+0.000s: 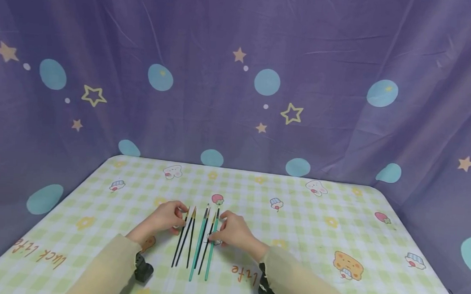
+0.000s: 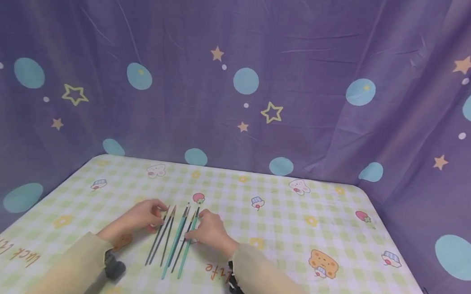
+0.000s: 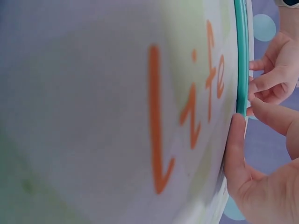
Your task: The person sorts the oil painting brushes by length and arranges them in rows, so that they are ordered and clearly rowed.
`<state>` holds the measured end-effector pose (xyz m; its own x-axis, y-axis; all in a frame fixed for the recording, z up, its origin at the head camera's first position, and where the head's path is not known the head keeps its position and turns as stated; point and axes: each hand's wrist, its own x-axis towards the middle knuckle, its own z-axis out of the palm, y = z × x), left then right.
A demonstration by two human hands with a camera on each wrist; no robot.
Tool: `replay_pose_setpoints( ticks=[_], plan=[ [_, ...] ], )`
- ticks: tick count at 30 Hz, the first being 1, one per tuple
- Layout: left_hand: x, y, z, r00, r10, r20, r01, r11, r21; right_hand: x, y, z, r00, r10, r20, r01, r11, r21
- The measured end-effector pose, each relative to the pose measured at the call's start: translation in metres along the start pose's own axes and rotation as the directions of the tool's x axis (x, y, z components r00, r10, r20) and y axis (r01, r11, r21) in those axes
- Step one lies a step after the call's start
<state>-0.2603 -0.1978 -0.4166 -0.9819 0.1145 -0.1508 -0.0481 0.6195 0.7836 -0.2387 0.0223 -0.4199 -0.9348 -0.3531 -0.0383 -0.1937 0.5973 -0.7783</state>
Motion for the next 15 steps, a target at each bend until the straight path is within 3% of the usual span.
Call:
replay_pose_setpoints(
  ticks=[8,15],
  plan=[
    [0.0004,-0.0008,0.0019,1.0,-0.016,-0.022,0.016,1.0,-0.012,0.0004,-0.0066,0.0053,0.999,0.045,-0.024,-0.047,0.997,-0.058],
    [0.0007,0.0011,0.0036,0.999,-0.028,-0.023,0.028,0.999,-0.024,0.0006,-0.0079,0.007,0.996,0.083,-0.031,-0.084,0.995,-0.045]
  ],
)
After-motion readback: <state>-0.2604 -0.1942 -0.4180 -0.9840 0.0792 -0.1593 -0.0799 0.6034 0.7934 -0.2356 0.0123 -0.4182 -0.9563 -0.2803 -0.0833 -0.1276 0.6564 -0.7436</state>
